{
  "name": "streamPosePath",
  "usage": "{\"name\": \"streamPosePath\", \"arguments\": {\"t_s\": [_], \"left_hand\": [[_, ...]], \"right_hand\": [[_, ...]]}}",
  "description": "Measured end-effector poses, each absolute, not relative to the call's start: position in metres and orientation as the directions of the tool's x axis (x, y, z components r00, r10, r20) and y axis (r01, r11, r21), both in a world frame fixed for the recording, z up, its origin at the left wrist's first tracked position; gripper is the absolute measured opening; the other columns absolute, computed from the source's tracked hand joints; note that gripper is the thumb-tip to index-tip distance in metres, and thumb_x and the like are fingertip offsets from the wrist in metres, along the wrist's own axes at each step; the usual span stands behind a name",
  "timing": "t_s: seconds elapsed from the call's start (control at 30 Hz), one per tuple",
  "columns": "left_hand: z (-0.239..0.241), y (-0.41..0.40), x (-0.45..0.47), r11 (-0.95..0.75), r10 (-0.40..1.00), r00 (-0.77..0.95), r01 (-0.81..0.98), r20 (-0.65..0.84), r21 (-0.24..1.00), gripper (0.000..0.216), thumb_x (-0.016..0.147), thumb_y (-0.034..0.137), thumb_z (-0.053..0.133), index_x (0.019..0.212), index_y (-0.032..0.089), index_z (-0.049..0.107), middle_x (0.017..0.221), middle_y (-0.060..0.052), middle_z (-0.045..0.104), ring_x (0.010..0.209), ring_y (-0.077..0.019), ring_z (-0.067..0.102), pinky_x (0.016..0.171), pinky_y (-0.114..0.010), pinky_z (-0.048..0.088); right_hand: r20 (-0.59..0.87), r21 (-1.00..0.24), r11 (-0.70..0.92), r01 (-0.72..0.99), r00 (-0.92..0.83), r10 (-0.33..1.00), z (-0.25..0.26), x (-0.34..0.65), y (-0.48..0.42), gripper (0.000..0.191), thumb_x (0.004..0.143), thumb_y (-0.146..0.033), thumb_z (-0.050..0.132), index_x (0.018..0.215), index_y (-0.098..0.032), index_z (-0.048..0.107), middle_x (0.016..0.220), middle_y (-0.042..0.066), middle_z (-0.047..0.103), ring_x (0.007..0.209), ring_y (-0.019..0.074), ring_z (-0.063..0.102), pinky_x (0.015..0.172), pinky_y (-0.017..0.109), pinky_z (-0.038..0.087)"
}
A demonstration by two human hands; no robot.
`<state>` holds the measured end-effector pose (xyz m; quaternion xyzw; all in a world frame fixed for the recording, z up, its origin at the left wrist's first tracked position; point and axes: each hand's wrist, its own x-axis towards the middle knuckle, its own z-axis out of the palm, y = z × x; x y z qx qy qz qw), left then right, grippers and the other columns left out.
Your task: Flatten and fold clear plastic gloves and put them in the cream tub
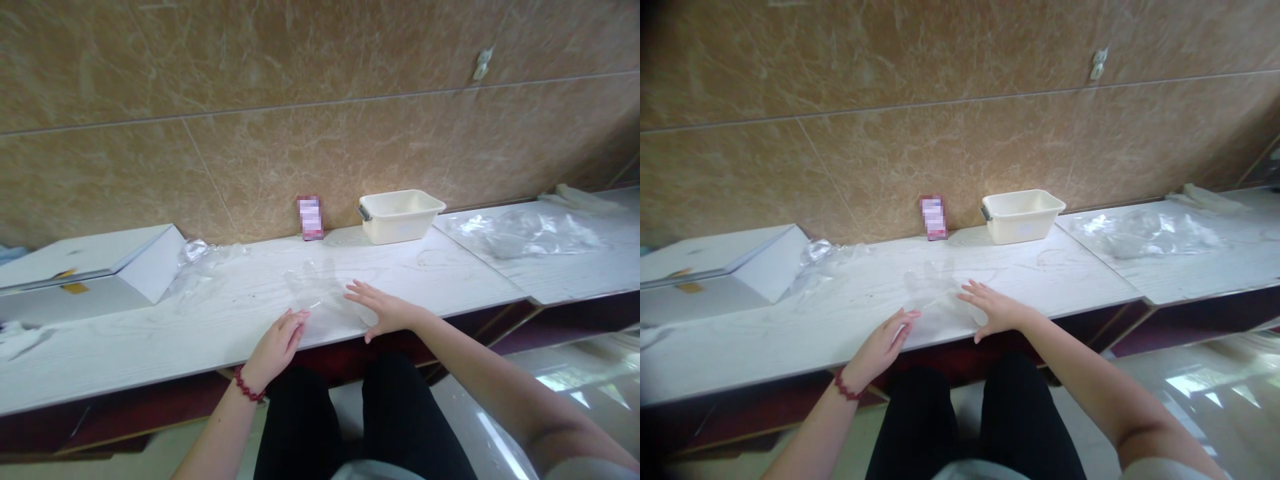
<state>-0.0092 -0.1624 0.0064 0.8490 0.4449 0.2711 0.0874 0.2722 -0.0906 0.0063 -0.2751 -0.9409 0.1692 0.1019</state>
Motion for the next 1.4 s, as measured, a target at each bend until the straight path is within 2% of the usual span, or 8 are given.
{"name": "streamPosePath", "arguments": {"t_s": [0.1,0.23,0.37,0.53,0.73,1.0,1.17,1.4], "left_hand": [[0.006,-0.172,-0.014,-0.572,0.818,0.453,0.705,0.354,0.419,0.025,0.083,0.021,0.033,0.104,0.02,0.046,0.108,-0.005,0.056,0.106,-0.0169,0.046,0.091,-0.035,0.037],[0.003,-0.181,-0.024,-0.597,0.802,0.493,0.66,0.336,0.457,0.025,0.081,0.022,0.037,0.104,0.021,0.045,0.108,-0.005,0.055,0.103,-0.015,0.048,0.089,-0.033,0.038],[-0.003,-0.176,-0.033,-0.6,0.799,0.506,0.648,0.324,0.469,0.046,0.072,0.03,0.052,0.114,0.02,0.038,0.118,-0.007,0.047,0.109,-0.0172,0.043,0.092,-0.035,0.034],[0.0,-0.162,-0.034,-0.544,0.826,0.515,0.624,0.229,0.561,0.022,0.079,0.026,0.039,0.094,0.021,0.056,0.105,-0.003,0.058,0.099,-0.0144,0.05,0.09,-0.03,0.036],[0.011,-0.142,-0.026,-0.323,0.945,0.266,0.657,0.191,0.681,0.026,0.079,0.034,0.038,0.082,0.019,0.058,0.081,-0.002,0.063,0.076,-0.0147,0.058,0.07,-0.025,0.044],[-0.001,-0.086,-0.014,-0.03,0.995,-0.067,0.446,0.067,0.895,0.025,0.075,0.038,0.04,0.081,0.017,0.051,0.083,-0.005,0.061,0.063,-0.014,0.06,0.049,-0.023,0.047],[-0.007,-0.065,-0.011,0.05,0.983,-0.172,0.59,0.065,0.806,0.02,0.074,0.032,0.043,0.077,0.017,0.056,0.075,-0.005,0.063,0.052,-0.0122,0.058,0.045,-0.022,0.043],[-0.012,-0.052,-0.013,0.064,0.937,-0.261,0.782,0.232,0.62,0.02,0.068,0.03,0.049,0.07,0.016,0.062,0.077,-0.007,0.064,0.079,-0.0189,0.056,0.072,-0.027,0.04]], "right_hand": [[0.172,-0.341,0.832,0.437,-0.841,0.512,0.002,0.259,-0.098,0.075,0.067,-0.044,0.055,0.129,-0.019,0.023,0.136,0.008,0.016,0.124,0.0222,0.003,0.1,0.039,0.008],[0.203,-0.344,0.874,0.344,-0.881,0.427,-0.001,0.244,-0.099,0.04,0.079,-0.024,0.042,0.119,-0.022,0.041,0.127,0.005,0.037,0.123,0.0158,0.017,0.1,0.038,0.009],[0.227,-0.407,0.868,0.286,-0.888,0.399,0.003,0.239,-0.102,0.033,0.082,-0.019,0.036,0.112,-0.022,0.049,0.116,0.004,0.049,0.117,0.0129,0.03,0.1,0.036,0.014],[0.291,-0.497,0.838,0.225,-0.867,0.405,0.008,0.238,-0.107,0.03,0.083,-0.025,0.035,0.106,-0.02,0.054,0.108,0.004,0.055,0.11,0.0121,0.04,0.096,0.03,0.026],[0.324,-0.58,0.675,0.456,-0.631,0.705,0.009,0.222,-0.091,0.027,0.081,-0.028,0.037,0.09,-0.017,0.06,0.089,0.005,0.062,0.083,0.0125,0.055,0.074,0.025,0.042],[0.21,-0.558,0.344,0.755,-0.272,0.939,0.006,0.192,-0.045,0.019,0.074,-0.031,0.045,0.076,-0.018,0.059,0.078,0.003,0.062,0.071,0.0125,0.055,0.063,0.021,0.04],[0.118,-0.465,0.243,0.852,-0.212,0.97,0.002,0.185,-0.029,0.02,0.075,-0.031,0.044,0.08,-0.017,0.057,0.078,0.003,0.062,0.071,0.0133,0.055,0.061,0.021,0.037],[0.115,-0.409,0.199,0.89,-0.166,0.979,-0.001,0.182,-0.019,0.023,0.072,-0.036,0.049,0.078,-0.016,0.058,0.086,0.008,0.058,0.077,0.0154,0.054,0.064,0.022,0.037]]}}
